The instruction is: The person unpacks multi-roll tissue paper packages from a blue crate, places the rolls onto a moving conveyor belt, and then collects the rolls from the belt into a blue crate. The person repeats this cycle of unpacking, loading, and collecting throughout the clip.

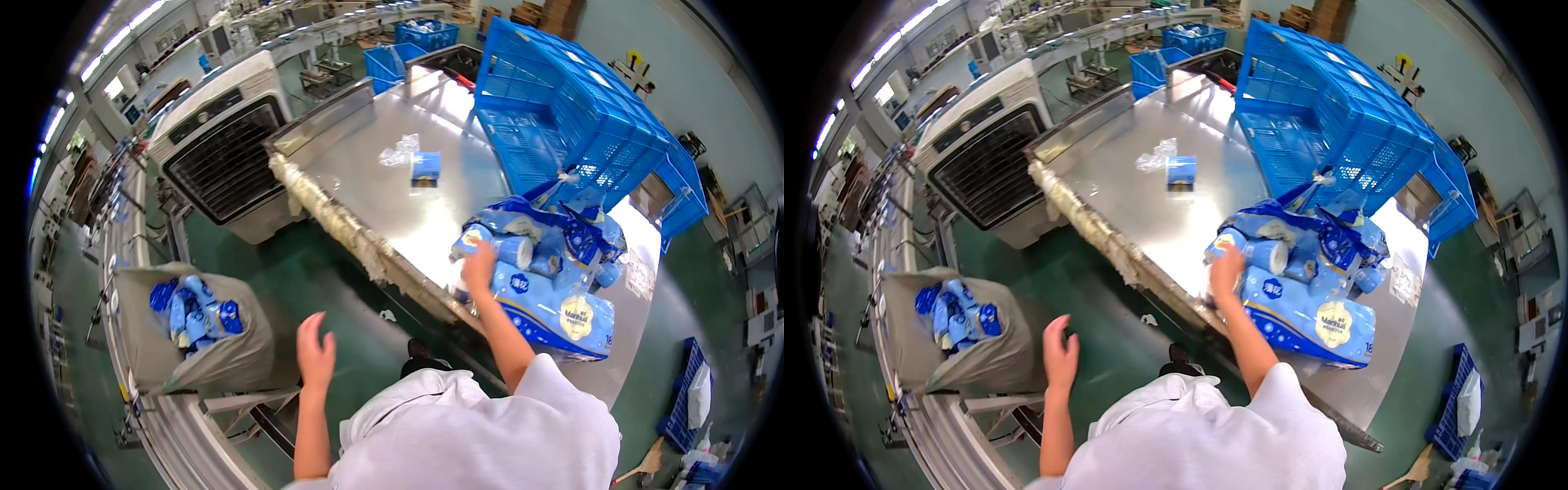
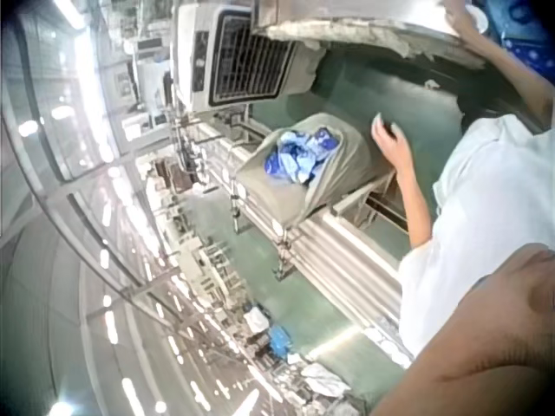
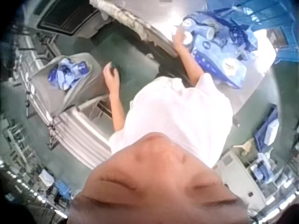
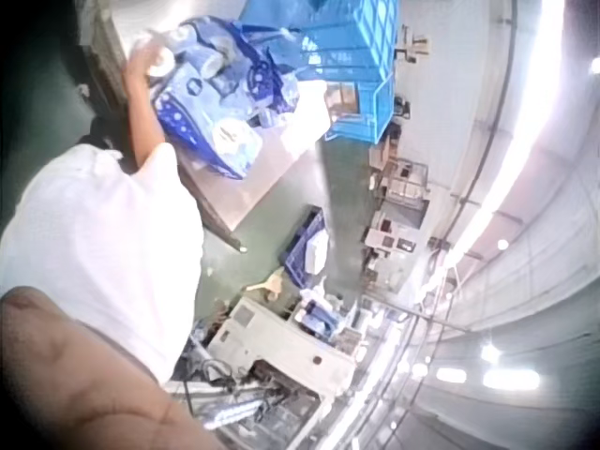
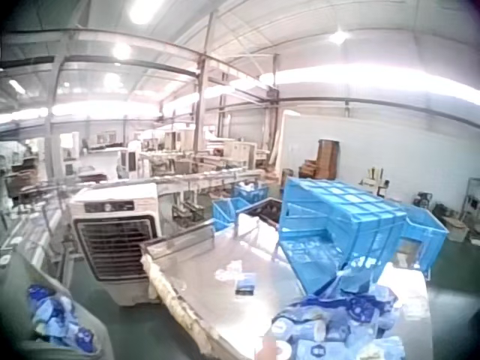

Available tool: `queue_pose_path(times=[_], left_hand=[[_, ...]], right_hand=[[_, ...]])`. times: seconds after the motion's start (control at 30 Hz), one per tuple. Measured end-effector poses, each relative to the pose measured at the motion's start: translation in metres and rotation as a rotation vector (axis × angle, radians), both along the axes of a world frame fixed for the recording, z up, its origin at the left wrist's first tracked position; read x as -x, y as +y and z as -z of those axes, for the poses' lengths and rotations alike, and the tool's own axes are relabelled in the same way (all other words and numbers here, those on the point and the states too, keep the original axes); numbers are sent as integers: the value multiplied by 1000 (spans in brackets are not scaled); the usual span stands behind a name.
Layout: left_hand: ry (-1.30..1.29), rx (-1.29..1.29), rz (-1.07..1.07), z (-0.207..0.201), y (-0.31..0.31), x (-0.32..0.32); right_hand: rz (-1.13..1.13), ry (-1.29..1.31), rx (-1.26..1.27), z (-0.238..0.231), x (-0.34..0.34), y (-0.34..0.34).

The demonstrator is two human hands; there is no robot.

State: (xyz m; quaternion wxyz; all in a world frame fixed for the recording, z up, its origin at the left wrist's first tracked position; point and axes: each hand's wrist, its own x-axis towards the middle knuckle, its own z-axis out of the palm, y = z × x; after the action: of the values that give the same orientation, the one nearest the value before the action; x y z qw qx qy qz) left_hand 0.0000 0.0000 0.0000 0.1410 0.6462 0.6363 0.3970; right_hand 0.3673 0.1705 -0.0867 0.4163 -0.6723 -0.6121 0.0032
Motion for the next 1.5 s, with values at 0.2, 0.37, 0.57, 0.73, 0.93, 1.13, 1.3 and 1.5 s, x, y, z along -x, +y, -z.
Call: queue_pose_path(times=[0.2,0.37,0.57,0.73,0.93,1.13,1.3,1.5], left_hand=[[7,169,678,43,215,-239],[409,661,713,128,260,-316],[376,736,772,116,280,-304],[-230,949,607,84,359,-221],[-1092,864,424,113,531,-169],[-910,699,362,144,641,-250],[-788,889,302,182,639,-279],[-728,785,214,175,561,-239]], right_hand=[[-116,-425,398,36,-251,73],[-383,-270,548,21,-265,90],[-370,296,601,23,-299,110],[-639,707,968,51,-252,132],[-966,640,928,92,-183,156],[-921,435,853,86,-175,143],[-820,700,772,77,-166,151],[-625,511,533,136,-106,164]])
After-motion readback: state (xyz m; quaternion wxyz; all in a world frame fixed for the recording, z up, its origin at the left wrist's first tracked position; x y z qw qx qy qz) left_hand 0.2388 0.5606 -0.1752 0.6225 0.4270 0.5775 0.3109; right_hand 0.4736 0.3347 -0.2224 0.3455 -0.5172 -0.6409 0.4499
